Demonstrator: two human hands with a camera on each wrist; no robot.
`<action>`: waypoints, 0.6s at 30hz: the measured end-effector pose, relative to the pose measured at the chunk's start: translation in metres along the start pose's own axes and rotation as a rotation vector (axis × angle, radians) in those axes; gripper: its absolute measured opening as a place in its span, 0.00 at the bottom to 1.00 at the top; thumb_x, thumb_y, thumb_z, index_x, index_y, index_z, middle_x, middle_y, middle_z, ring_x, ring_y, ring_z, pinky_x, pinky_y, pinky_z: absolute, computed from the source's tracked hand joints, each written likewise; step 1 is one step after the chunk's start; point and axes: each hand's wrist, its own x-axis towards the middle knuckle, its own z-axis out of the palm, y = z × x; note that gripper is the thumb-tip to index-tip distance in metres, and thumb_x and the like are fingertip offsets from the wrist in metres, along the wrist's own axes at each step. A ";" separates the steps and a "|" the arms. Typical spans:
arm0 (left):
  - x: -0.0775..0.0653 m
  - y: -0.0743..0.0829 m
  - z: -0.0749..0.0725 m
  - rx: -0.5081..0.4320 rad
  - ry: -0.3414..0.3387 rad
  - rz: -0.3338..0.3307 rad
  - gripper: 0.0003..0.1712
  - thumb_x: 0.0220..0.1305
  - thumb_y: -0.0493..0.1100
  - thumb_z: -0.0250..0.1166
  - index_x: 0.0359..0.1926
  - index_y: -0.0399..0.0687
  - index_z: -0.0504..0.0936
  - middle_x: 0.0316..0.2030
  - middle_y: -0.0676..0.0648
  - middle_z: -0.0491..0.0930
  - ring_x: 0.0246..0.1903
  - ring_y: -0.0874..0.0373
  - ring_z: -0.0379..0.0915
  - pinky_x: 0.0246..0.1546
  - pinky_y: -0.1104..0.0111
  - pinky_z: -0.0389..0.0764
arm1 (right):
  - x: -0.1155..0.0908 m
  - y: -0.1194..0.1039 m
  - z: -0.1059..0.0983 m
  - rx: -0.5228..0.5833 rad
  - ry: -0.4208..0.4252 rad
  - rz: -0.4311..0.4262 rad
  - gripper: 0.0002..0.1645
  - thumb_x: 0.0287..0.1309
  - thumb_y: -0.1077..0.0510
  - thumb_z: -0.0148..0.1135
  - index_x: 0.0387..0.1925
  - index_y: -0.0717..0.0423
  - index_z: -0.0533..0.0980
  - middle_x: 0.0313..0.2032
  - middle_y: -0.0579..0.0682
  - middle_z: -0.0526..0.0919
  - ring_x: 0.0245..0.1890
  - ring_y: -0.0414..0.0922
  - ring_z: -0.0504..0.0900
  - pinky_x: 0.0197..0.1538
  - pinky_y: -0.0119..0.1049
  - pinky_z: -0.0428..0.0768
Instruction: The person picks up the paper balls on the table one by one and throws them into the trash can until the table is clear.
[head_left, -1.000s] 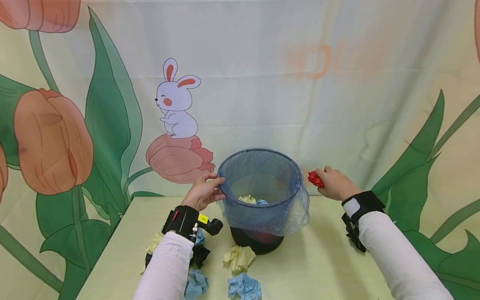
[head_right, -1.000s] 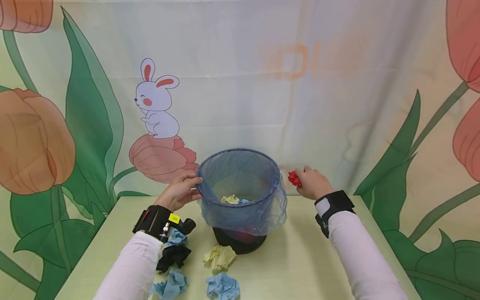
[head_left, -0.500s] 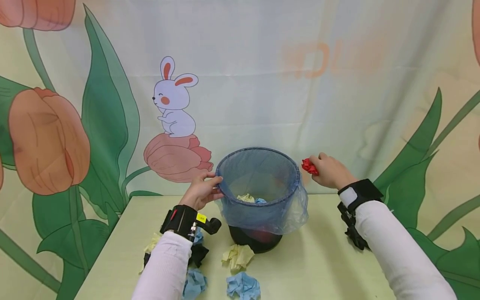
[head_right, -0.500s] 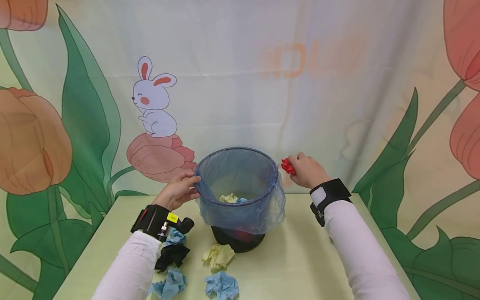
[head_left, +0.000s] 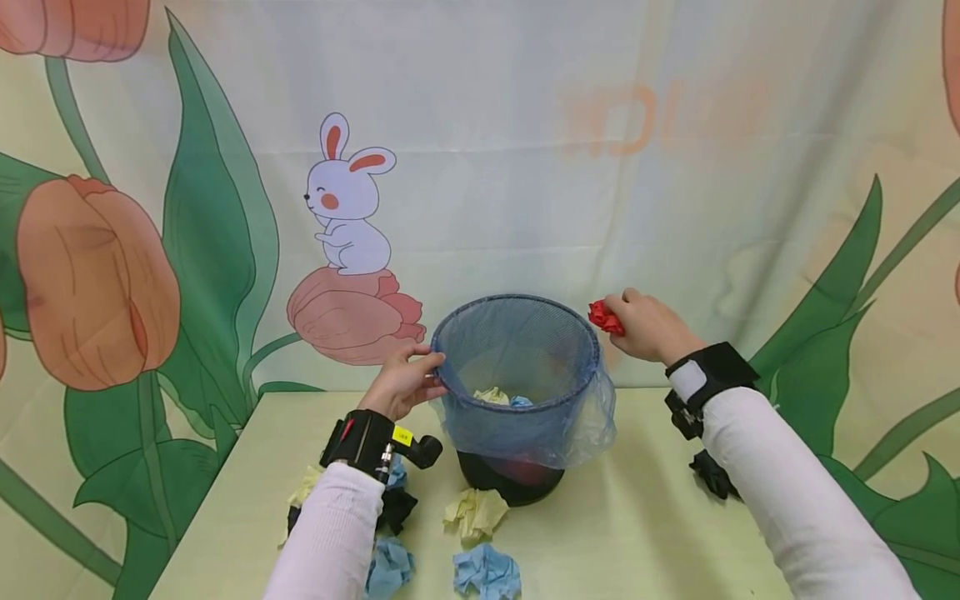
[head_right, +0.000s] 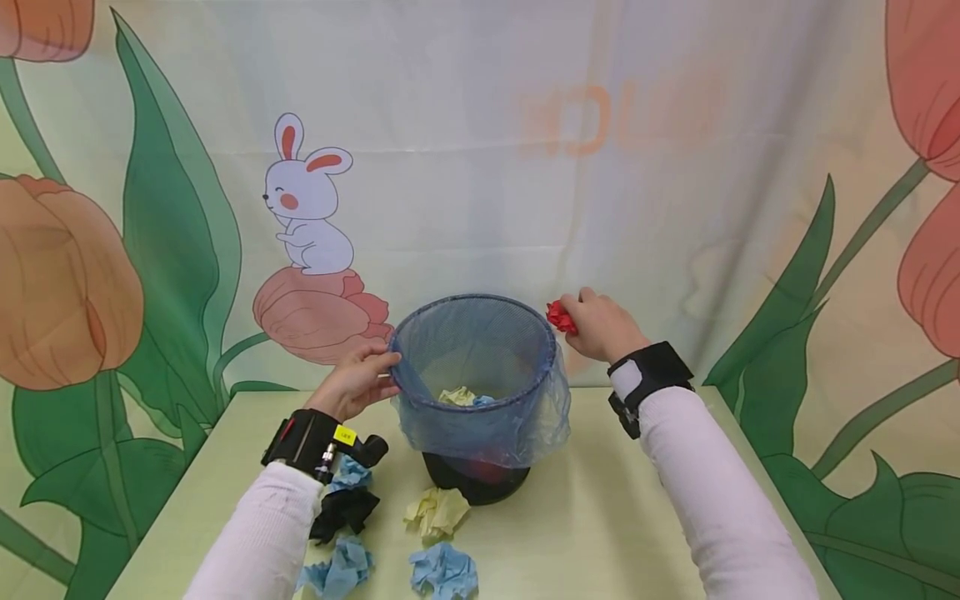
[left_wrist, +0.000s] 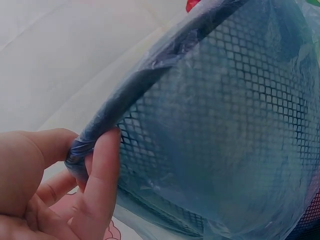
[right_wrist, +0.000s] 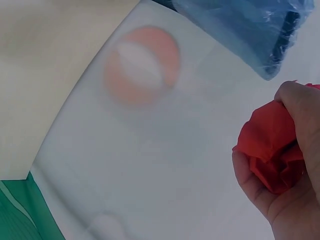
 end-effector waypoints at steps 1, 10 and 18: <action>0.000 0.000 0.000 0.000 0.000 -0.001 0.25 0.66 0.41 0.56 0.61 0.43 0.60 0.32 0.45 0.67 0.23 0.59 0.71 0.27 0.72 0.82 | 0.001 -0.001 0.000 -0.003 0.002 -0.007 0.16 0.48 0.63 0.64 0.40 0.61 0.70 0.29 0.57 0.71 0.25 0.49 0.70 0.29 0.40 0.72; -0.001 0.000 0.000 0.008 0.008 -0.004 0.24 0.66 0.42 0.56 0.60 0.44 0.60 0.33 0.45 0.67 0.23 0.59 0.71 0.27 0.72 0.82 | 0.015 -0.015 -0.011 -0.010 -0.015 -0.054 0.18 0.51 0.61 0.63 0.43 0.60 0.70 0.31 0.57 0.71 0.25 0.50 0.72 0.29 0.41 0.74; -0.002 0.001 0.001 0.010 0.008 -0.003 0.25 0.66 0.42 0.56 0.61 0.43 0.60 0.34 0.44 0.66 0.23 0.59 0.71 0.27 0.72 0.82 | 0.022 -0.031 -0.014 -0.023 -0.026 -0.100 0.21 0.50 0.61 0.64 0.47 0.61 0.70 0.33 0.58 0.72 0.26 0.50 0.73 0.31 0.40 0.75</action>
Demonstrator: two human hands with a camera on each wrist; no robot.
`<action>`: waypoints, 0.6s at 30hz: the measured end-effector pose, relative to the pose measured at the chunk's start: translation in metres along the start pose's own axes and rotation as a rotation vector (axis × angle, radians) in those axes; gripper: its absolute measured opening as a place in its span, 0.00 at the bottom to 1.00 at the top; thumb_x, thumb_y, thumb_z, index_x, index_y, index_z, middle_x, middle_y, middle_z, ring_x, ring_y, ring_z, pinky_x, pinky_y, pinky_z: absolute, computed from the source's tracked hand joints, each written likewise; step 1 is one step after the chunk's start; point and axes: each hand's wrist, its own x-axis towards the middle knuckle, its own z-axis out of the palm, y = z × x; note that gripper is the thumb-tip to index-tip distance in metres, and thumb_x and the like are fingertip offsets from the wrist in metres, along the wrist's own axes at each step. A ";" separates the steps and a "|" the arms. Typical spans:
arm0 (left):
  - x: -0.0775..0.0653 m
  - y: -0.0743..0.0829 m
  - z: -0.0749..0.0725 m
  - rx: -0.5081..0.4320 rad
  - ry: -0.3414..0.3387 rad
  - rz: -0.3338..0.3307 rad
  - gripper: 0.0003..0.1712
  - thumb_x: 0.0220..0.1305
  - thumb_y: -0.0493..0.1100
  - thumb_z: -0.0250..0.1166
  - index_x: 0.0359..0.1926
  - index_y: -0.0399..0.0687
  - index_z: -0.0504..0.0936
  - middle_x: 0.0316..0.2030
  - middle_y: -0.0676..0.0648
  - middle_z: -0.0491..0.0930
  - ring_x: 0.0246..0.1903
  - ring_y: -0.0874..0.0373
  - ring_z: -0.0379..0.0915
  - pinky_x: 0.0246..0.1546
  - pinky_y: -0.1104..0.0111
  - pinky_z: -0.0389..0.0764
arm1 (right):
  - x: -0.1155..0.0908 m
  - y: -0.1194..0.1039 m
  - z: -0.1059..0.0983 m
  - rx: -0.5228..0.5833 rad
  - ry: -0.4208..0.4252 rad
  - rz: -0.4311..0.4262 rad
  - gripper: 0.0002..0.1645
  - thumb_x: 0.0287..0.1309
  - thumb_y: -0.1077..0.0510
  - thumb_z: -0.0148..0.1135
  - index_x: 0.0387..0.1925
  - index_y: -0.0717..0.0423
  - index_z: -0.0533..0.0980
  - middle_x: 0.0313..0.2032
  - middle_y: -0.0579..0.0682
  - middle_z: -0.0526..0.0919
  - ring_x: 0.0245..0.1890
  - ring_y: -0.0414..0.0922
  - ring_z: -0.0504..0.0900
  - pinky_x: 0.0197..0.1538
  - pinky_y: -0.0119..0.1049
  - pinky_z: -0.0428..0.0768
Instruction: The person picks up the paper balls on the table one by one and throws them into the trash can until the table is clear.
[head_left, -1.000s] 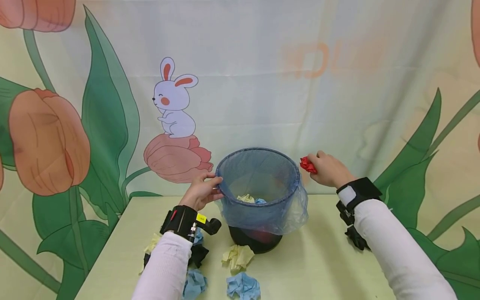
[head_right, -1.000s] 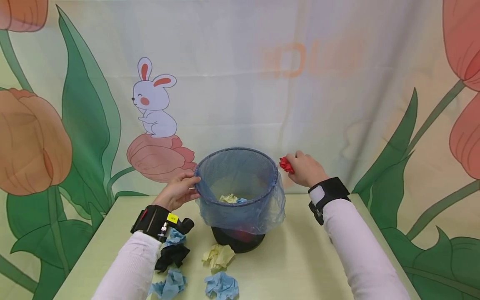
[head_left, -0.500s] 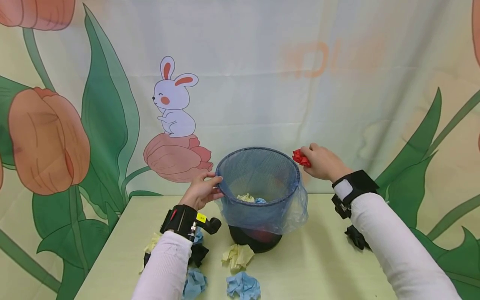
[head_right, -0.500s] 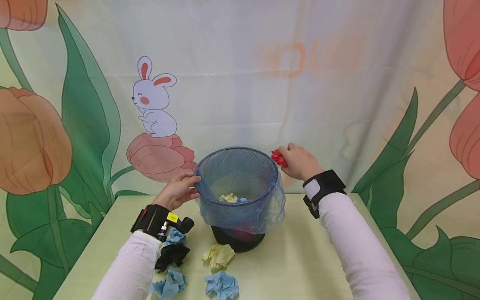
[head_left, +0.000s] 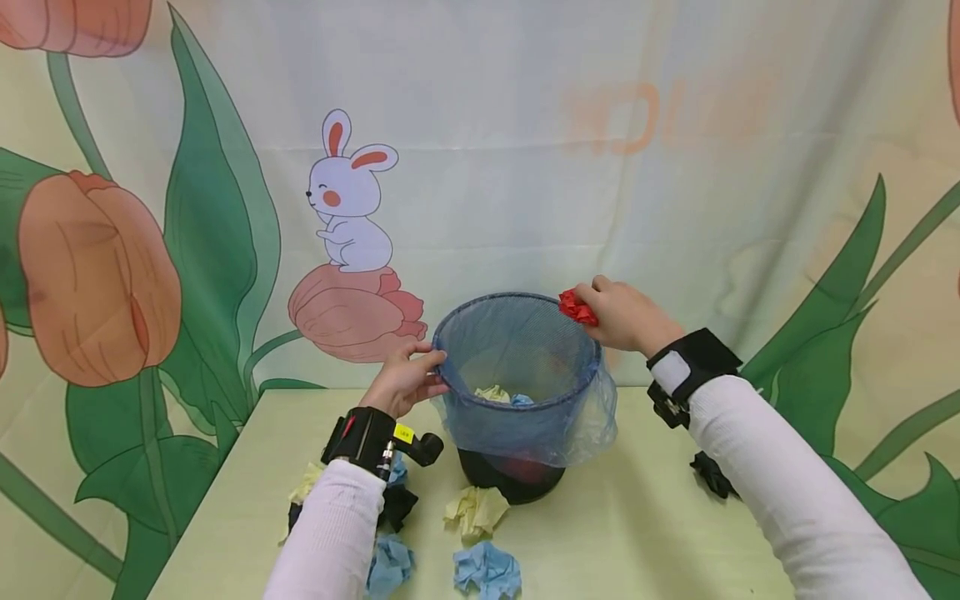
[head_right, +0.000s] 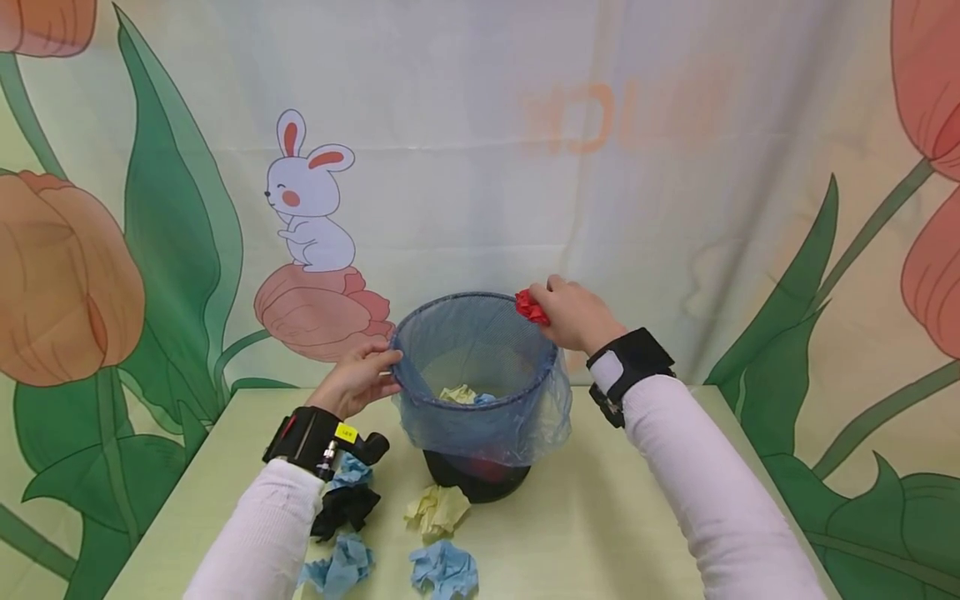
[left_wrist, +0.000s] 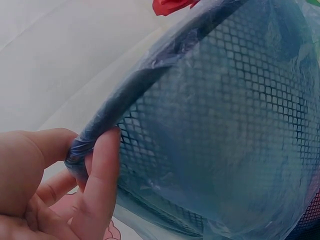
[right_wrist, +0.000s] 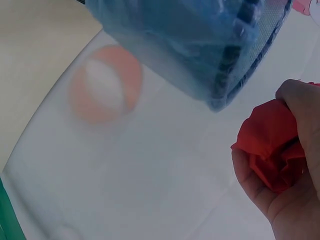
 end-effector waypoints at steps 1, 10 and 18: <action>0.000 0.000 0.000 0.001 -0.001 -0.001 0.25 0.66 0.42 0.56 0.61 0.43 0.60 0.34 0.44 0.66 0.23 0.59 0.71 0.27 0.72 0.82 | 0.001 -0.002 0.000 -0.001 -0.005 -0.006 0.21 0.50 0.61 0.64 0.47 0.61 0.70 0.33 0.57 0.72 0.26 0.50 0.73 0.31 0.40 0.75; -0.001 0.001 0.000 -0.003 -0.007 0.003 0.25 0.66 0.41 0.56 0.61 0.42 0.60 0.33 0.45 0.66 0.23 0.60 0.71 0.26 0.72 0.82 | 0.008 -0.020 0.000 0.023 -0.007 -0.068 0.24 0.50 0.60 0.65 0.50 0.59 0.70 0.35 0.56 0.72 0.28 0.49 0.74 0.33 0.40 0.76; -0.001 0.001 0.001 -0.002 0.003 -0.003 0.24 0.66 0.42 0.56 0.60 0.44 0.61 0.33 0.45 0.65 0.23 0.59 0.70 0.26 0.72 0.82 | 0.011 -0.029 -0.001 0.052 0.015 -0.111 0.23 0.50 0.61 0.65 0.49 0.59 0.71 0.35 0.56 0.73 0.30 0.49 0.74 0.33 0.39 0.76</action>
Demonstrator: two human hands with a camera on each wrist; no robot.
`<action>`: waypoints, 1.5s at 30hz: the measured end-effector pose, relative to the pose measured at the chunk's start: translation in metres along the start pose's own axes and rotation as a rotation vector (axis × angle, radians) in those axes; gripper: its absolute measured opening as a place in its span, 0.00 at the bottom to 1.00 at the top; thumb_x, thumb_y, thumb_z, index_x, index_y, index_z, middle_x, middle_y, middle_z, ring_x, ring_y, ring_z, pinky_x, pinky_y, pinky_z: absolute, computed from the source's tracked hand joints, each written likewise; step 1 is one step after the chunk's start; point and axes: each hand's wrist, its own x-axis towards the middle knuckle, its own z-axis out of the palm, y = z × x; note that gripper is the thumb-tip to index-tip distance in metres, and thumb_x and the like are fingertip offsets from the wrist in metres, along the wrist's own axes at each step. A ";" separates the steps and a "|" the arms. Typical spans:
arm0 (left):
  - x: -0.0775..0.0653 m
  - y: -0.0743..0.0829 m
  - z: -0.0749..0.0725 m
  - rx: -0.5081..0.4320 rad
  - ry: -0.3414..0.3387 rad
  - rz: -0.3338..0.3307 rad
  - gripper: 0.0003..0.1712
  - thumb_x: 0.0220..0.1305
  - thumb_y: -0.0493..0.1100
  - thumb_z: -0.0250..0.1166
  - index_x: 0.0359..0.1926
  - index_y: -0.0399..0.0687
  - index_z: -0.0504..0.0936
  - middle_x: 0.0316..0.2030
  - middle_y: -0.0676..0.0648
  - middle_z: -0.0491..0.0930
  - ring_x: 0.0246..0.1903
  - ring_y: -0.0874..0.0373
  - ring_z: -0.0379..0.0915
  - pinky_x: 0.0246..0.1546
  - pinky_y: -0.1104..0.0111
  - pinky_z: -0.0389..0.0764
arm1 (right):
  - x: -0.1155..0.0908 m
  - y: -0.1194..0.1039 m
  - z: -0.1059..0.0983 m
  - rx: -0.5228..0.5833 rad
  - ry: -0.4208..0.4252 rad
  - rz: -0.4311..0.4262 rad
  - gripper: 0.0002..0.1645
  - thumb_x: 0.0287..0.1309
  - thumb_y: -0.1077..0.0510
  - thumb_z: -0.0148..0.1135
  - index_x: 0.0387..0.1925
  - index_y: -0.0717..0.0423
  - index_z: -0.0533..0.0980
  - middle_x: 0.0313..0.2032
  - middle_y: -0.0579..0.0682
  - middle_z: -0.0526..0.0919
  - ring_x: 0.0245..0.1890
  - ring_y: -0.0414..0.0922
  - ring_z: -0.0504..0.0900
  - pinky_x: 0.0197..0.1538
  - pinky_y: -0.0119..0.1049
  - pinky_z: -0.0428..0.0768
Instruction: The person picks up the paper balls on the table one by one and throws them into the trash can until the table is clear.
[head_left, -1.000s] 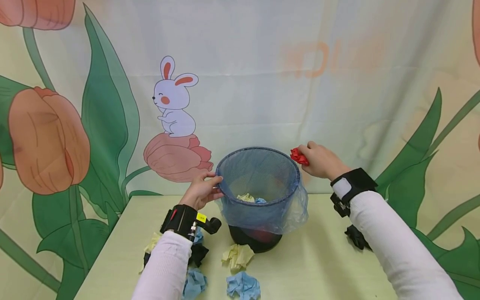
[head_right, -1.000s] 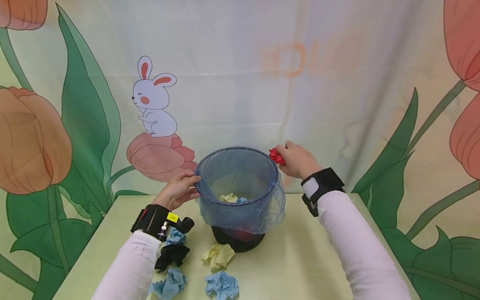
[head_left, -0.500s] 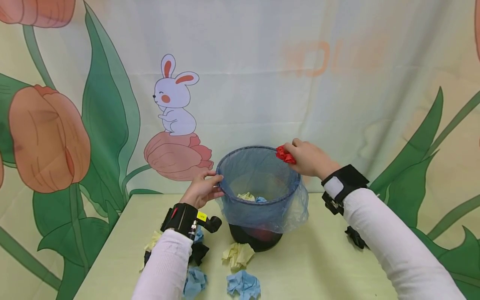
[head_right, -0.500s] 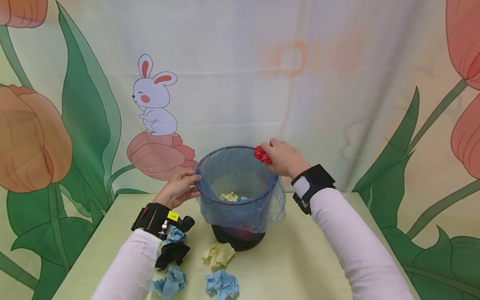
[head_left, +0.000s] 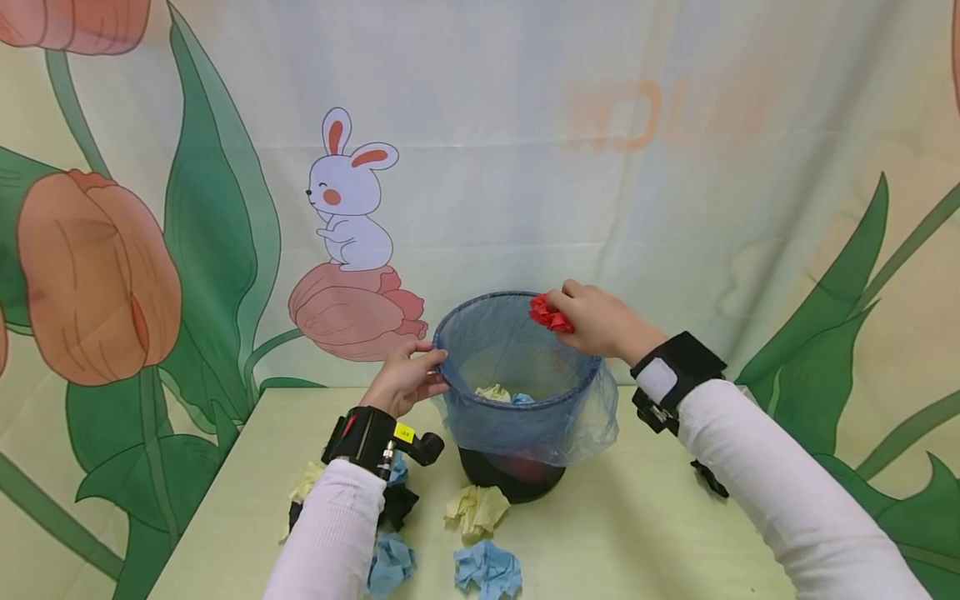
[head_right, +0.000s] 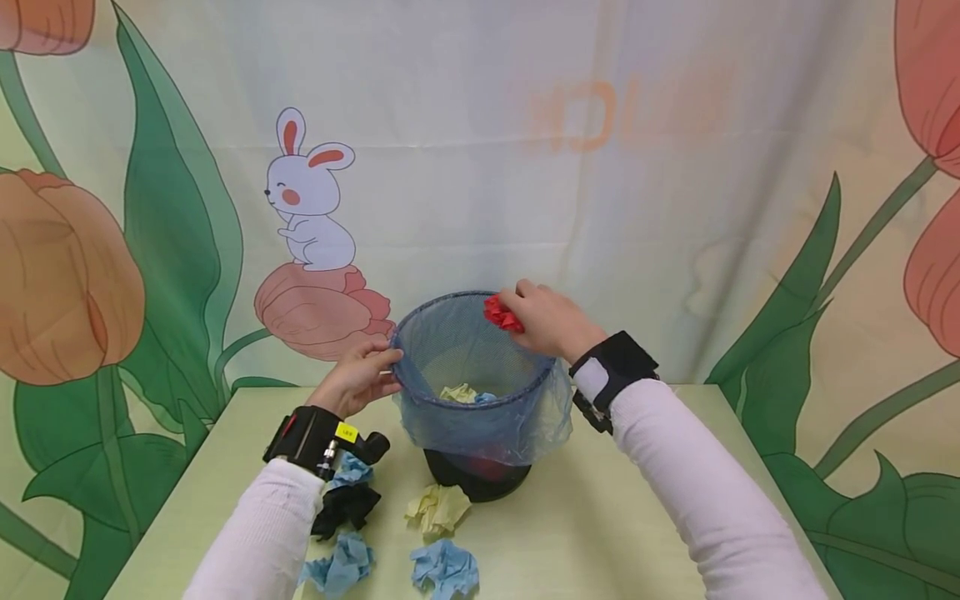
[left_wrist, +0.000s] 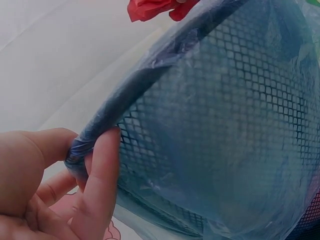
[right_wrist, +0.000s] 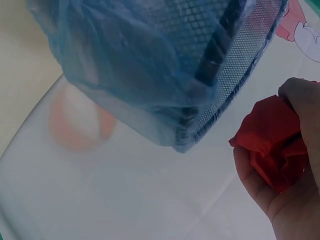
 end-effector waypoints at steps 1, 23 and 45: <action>0.000 0.000 0.000 0.002 0.001 0.000 0.24 0.66 0.42 0.56 0.60 0.44 0.61 0.33 0.45 0.65 0.23 0.59 0.70 0.26 0.72 0.82 | 0.000 -0.001 0.000 0.003 -0.001 -0.004 0.22 0.50 0.61 0.65 0.49 0.59 0.71 0.35 0.56 0.73 0.30 0.49 0.73 0.33 0.39 0.76; 0.001 -0.001 0.000 0.002 0.003 0.001 0.23 0.66 0.42 0.56 0.60 0.45 0.61 0.35 0.45 0.66 0.24 0.59 0.71 0.27 0.72 0.82 | 0.001 -0.008 0.013 0.008 0.054 -0.066 0.17 0.51 0.55 0.65 0.42 0.55 0.73 0.34 0.51 0.73 0.29 0.46 0.70 0.29 0.34 0.71; 0.003 -0.001 0.000 0.013 0.000 0.007 0.24 0.66 0.43 0.56 0.60 0.45 0.61 0.33 0.45 0.66 0.24 0.59 0.71 0.27 0.72 0.82 | -0.011 -0.003 0.017 -0.013 0.005 -0.009 0.27 0.59 0.45 0.56 0.58 0.52 0.71 0.56 0.57 0.71 0.54 0.55 0.71 0.49 0.49 0.76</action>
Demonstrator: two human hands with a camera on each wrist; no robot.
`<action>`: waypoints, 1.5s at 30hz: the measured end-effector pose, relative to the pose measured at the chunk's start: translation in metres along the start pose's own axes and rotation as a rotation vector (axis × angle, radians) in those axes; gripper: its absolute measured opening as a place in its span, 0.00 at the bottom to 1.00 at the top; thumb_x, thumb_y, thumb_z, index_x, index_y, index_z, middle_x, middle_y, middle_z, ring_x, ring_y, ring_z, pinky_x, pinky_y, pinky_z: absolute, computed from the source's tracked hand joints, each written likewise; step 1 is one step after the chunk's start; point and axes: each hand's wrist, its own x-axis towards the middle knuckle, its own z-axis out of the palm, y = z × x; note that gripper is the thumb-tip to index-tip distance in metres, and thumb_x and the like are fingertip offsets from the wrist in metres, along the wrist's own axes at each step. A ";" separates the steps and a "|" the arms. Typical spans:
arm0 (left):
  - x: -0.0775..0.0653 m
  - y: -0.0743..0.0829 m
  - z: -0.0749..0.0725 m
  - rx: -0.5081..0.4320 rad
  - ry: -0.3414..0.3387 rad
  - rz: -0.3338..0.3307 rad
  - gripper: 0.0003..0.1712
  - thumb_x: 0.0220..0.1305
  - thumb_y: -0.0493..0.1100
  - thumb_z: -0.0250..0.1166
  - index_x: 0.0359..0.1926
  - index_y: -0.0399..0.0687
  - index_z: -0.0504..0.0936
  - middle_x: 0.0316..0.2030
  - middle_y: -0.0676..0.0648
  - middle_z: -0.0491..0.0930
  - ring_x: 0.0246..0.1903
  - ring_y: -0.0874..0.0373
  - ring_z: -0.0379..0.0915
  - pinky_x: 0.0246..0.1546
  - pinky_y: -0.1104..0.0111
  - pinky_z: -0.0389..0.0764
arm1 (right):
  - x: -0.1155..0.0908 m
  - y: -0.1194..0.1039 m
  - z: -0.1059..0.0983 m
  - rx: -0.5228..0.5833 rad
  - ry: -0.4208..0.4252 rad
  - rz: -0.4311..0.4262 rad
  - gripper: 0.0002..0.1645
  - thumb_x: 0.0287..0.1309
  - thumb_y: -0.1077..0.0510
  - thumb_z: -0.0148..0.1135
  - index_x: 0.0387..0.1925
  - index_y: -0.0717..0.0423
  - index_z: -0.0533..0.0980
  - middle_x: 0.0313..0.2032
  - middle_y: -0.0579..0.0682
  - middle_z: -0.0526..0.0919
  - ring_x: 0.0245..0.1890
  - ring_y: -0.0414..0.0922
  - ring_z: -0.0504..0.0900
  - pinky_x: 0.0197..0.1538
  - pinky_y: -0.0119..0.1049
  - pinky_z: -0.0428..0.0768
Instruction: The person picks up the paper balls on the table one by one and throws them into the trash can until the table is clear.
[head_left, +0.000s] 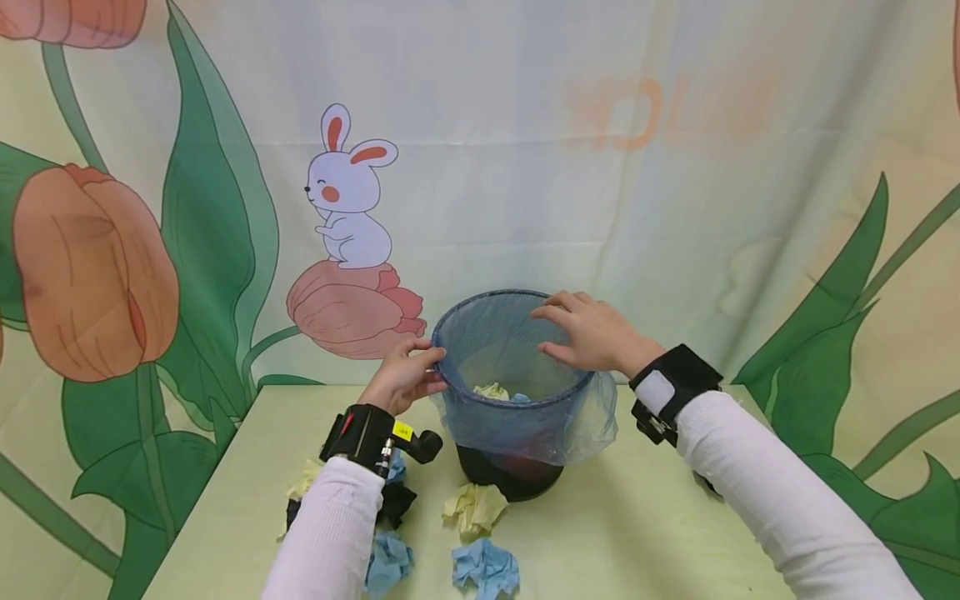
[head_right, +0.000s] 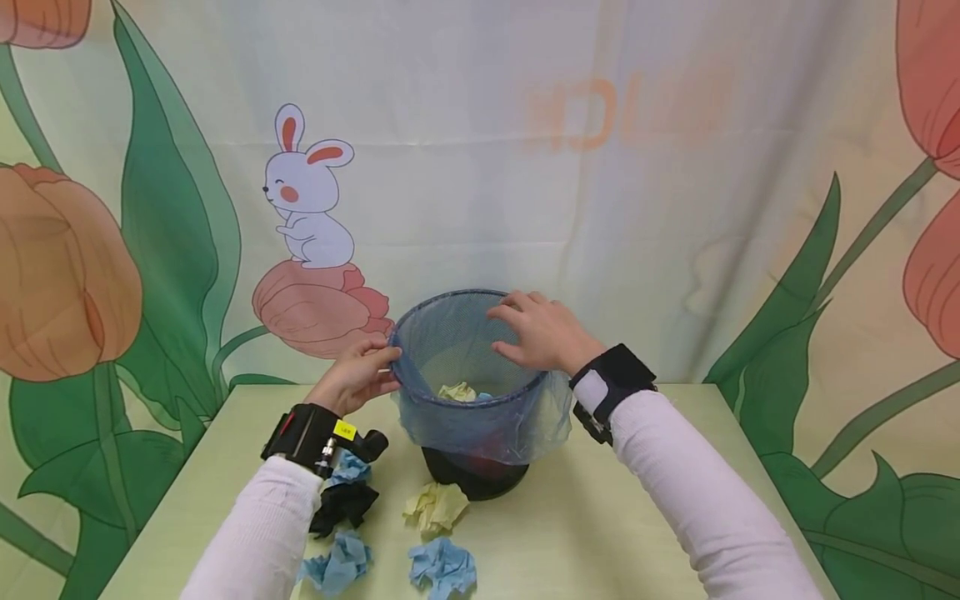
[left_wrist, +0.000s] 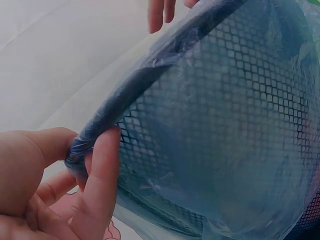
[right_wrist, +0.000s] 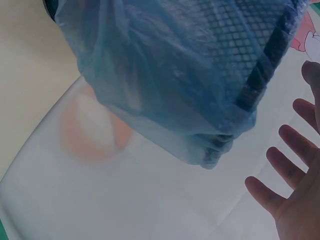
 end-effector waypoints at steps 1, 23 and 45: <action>0.000 0.000 0.000 0.001 0.001 0.001 0.24 0.66 0.43 0.56 0.60 0.45 0.61 0.33 0.45 0.66 0.24 0.59 0.71 0.27 0.71 0.82 | -0.001 0.001 0.001 -0.005 -0.006 0.011 0.28 0.60 0.44 0.56 0.59 0.51 0.70 0.57 0.57 0.70 0.55 0.56 0.70 0.50 0.50 0.75; 0.001 0.000 0.001 0.002 0.013 -0.003 0.24 0.66 0.42 0.55 0.60 0.43 0.61 0.34 0.44 0.67 0.23 0.59 0.72 0.27 0.71 0.82 | -0.031 0.047 0.015 -0.003 -0.070 0.279 0.32 0.63 0.44 0.50 0.65 0.51 0.63 0.62 0.60 0.65 0.60 0.61 0.65 0.52 0.59 0.71; 0.000 0.000 0.001 -0.003 0.016 -0.001 0.24 0.66 0.41 0.55 0.61 0.45 0.61 0.37 0.43 0.67 0.24 0.59 0.71 0.27 0.71 0.82 | -0.080 0.076 0.045 -0.024 -0.060 0.411 0.31 0.62 0.45 0.52 0.63 0.53 0.65 0.60 0.62 0.65 0.59 0.64 0.64 0.50 0.65 0.68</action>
